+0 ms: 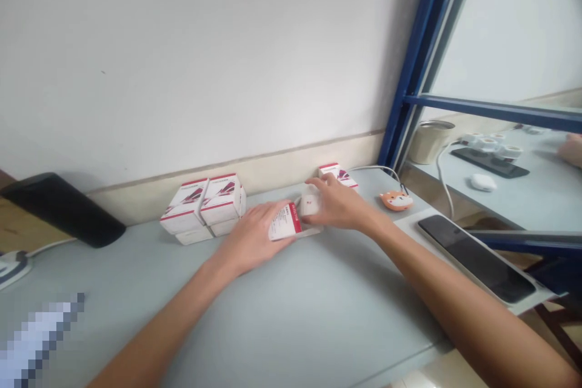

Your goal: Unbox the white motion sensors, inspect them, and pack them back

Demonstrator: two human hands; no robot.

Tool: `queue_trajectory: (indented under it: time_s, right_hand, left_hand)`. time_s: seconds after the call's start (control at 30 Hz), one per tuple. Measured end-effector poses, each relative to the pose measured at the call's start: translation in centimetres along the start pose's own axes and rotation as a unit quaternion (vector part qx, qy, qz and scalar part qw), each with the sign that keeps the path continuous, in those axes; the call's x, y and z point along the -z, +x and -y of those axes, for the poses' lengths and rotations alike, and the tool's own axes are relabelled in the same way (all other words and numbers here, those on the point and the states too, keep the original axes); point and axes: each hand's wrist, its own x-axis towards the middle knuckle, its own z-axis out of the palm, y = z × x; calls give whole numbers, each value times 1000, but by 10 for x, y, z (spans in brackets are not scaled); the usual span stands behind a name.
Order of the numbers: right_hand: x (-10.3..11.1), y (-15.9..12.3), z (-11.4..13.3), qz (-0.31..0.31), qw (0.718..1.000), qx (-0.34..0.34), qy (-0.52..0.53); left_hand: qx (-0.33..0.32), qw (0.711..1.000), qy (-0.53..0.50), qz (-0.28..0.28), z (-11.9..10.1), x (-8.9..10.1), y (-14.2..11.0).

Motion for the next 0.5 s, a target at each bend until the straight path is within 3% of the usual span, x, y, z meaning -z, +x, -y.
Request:
queue_trajectory:
  time_s: [0.1,0.23,0.37,0.5]
  right_hand:
    - [-6,-2,11,-40,999,-25,15]
    - [-19,-9,29,-118,987,-47,98]
    - [-28,-19,45,-145,978,-7,151]
    - [-31,-23,51,-151,974,44,160]
  left_hand:
    - [-27,997,24,-75,-9,-4,-15]
    - [1,982,58,-178,-21,-10,-38]
    - [17,964,51,-262,-30,-13,-45]
    - [3,954,53,-296,-30,-15,-44]
